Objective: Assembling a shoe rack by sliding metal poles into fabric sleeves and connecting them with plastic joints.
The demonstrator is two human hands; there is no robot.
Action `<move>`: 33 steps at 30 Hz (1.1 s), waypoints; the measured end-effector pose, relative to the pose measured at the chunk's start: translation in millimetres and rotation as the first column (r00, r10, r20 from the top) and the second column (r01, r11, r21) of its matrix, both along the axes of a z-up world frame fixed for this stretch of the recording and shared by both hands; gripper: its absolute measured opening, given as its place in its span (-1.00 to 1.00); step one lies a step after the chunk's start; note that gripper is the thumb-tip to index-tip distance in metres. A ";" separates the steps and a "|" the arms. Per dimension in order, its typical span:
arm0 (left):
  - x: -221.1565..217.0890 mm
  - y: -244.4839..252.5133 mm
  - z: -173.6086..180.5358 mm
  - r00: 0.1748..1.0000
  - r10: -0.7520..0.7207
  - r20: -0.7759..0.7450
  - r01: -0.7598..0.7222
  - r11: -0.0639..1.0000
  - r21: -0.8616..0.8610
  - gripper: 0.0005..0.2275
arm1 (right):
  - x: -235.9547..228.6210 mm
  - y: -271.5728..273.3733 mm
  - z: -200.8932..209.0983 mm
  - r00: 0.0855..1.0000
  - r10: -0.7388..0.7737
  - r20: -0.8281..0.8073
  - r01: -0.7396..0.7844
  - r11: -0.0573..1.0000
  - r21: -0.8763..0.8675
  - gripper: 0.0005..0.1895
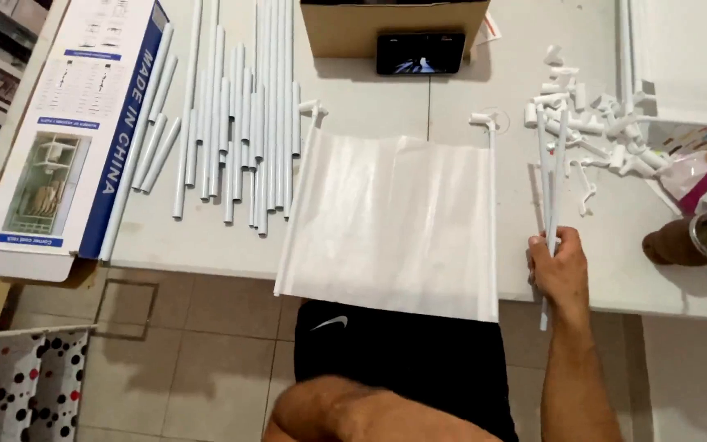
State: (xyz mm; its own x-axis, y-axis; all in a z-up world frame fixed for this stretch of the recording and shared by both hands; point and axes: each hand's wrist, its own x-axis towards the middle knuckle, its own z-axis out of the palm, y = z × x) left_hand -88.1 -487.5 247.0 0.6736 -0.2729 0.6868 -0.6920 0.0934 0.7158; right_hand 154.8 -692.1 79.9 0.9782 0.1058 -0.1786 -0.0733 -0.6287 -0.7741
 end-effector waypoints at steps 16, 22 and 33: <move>173.6 241.1 -173.4 0.177 0.968 -0.179 -0.757 0.250 0.603 -0.81 | 47.1 -42.7 -28.6 0.943 0.205 0.261 -0.005 0.795 -0.606 -0.61; 236.2 295.7 -233.1 0.155 0.967 0.201 -0.539 -0.088 0.838 -0.74 | 67.2 -15.6 -11.3 0.789 0.394 0.472 -0.160 0.872 -0.462 -0.74; 237.8 284.1 -179.2 0.111 0.862 -0.495 -0.636 0.445 0.631 -0.69 | 128.4 128.0 -13.8 0.634 0.617 0.466 -0.341 0.764 -0.548 -0.78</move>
